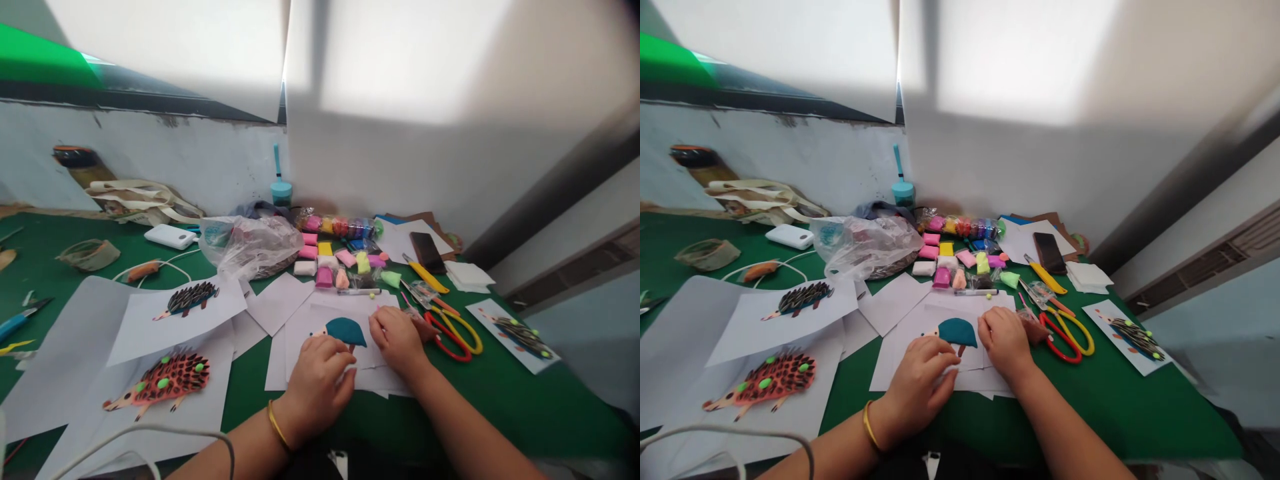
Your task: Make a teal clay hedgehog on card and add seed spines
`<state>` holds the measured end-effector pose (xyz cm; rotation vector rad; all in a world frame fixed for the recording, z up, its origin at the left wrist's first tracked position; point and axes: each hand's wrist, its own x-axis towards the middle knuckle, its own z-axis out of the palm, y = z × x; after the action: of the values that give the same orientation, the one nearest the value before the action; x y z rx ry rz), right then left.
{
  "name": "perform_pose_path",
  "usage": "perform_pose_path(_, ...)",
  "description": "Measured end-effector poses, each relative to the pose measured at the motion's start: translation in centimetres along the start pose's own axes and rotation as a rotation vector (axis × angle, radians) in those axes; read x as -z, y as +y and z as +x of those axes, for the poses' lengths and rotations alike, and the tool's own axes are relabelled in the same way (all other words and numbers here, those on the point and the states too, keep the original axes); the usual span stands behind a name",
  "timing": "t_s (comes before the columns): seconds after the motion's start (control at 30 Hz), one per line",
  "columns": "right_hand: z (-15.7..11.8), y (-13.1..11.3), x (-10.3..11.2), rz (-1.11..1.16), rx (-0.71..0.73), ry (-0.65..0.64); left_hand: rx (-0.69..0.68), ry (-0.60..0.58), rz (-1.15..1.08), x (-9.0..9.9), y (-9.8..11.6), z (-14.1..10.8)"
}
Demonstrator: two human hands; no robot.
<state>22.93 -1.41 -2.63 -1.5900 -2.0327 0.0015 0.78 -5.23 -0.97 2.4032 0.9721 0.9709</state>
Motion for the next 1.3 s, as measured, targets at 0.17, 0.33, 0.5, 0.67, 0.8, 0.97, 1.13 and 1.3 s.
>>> perform_pose_path(0.17,-0.3,1.1,-0.5,0.121,-0.048,0.085,0.206,0.222,-0.149,1.5,-1.6,0.7)
perform_pose_path(0.33,-0.4,2.1,-1.2,0.139,-0.119,0.117,0.275,0.329,-0.214,3.1,-2.9,1.3)
perform_pose_path(0.5,-0.6,2.0,-1.1,0.076,-0.137,0.096,0.290,0.233,-0.142,5.7,-3.1,2.0)
perform_pose_path(0.67,-0.6,2.0,-1.0,0.071,-0.160,0.122,0.229,0.127,0.003,6.4,-3.2,2.5)
perform_pose_path(0.8,-0.5,2.0,-1.3,0.149,-0.076,0.118,0.023,-0.004,0.139,4.6,-2.9,2.2)
perform_pose_path(0.97,-0.7,1.6,-1.3,0.160,-0.043,0.087,-0.169,-0.204,0.273,1.9,-1.9,1.5)
perform_pose_path(1.13,-0.8,1.4,-0.7,0.032,-0.083,0.045,-0.176,-0.246,0.277,1.1,-2.1,0.9)
perform_pose_path(1.3,-0.7,1.5,-0.3,-0.057,-0.073,-0.054,-0.168,-0.255,0.270,1.1,-2.4,0.6)
